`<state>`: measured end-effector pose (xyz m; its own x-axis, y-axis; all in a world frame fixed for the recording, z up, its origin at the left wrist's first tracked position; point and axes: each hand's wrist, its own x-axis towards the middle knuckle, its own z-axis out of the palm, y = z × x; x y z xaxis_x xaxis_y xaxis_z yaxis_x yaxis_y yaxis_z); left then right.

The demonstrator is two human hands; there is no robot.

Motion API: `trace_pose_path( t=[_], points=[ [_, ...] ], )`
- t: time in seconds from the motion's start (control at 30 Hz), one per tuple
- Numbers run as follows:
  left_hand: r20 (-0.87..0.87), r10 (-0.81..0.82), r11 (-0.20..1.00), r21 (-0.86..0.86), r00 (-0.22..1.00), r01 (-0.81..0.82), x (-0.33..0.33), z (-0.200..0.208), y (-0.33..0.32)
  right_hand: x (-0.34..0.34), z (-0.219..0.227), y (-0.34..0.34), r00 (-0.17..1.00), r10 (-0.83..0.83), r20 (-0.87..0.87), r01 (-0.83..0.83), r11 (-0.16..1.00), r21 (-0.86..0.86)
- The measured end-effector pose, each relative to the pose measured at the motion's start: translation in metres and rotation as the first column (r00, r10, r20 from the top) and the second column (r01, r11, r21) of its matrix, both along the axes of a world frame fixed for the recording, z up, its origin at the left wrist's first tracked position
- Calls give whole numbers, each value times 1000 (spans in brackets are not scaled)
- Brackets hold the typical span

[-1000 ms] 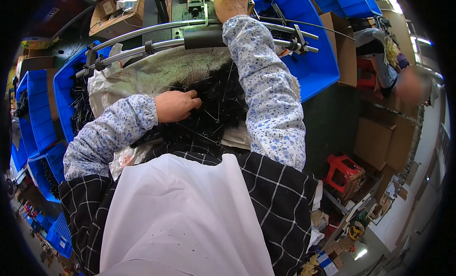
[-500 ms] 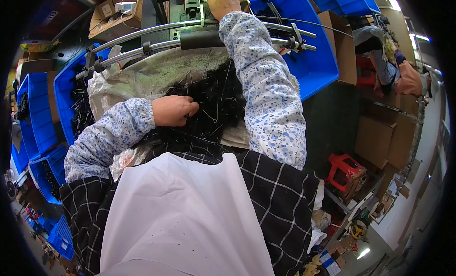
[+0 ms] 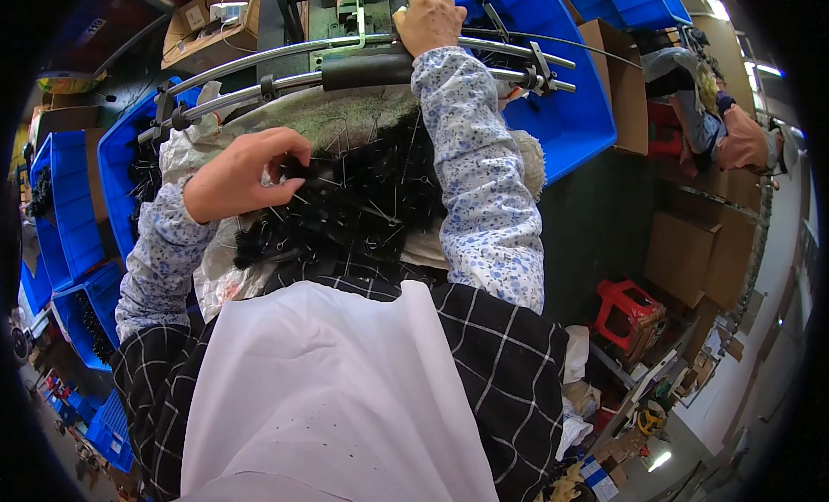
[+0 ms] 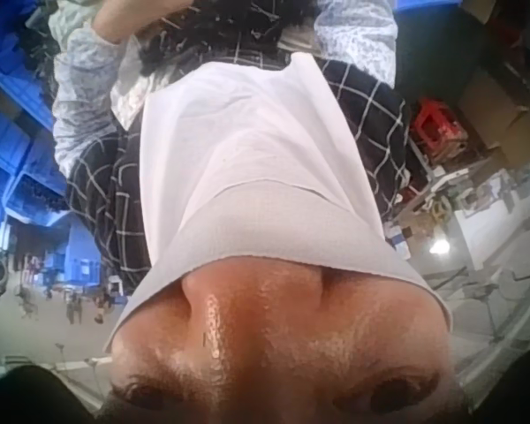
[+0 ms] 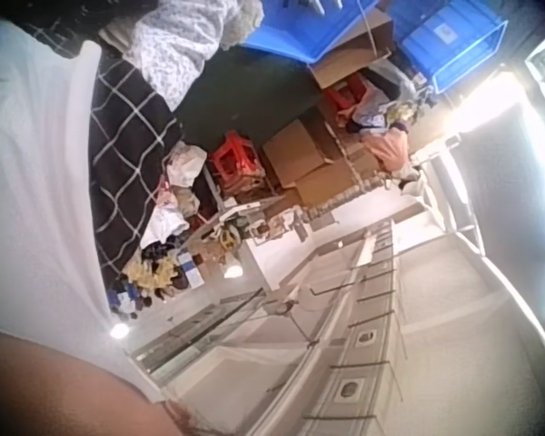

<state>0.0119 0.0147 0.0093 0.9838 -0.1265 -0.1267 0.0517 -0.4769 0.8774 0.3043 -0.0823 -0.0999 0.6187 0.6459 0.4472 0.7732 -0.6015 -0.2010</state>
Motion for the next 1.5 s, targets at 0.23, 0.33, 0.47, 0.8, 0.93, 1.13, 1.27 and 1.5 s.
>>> trace_pose_path(
  t=[0.23,0.33,0.47,0.8,0.93,1.13,1.27,1.5],
  points=[
    [68,62,998,12,996,-63,-7,8,11,-33,-2,37,998,52,-39,-48,995,83],
    [76,67,998,-3,995,-67,-5,8,10,-44,8,47,998,28,-63,-34,994,-101],
    [38,64,998,0,997,-64,-3,9,10,-29,-8,38,995,74,71,-77,997,32],
    [243,124,991,25,962,-134,-6,2,26,18,30,-3,983,-60,-174,13,966,-260],
    [225,64,997,33,972,-74,2,-3,23,44,19,-1,999,-40,38,50,932,-358],
    [215,67,996,50,974,-79,8,-5,15,61,73,-46,920,-184,346,271,936,-223],
    [307,187,980,5,933,-199,26,-19,0,17,81,-69,996,89,4,-86,974,-210],
    [322,483,876,-202,814,-439,38,-35,-7,-106,77,-49,488,457,-744,-463,858,223]
  ],
)
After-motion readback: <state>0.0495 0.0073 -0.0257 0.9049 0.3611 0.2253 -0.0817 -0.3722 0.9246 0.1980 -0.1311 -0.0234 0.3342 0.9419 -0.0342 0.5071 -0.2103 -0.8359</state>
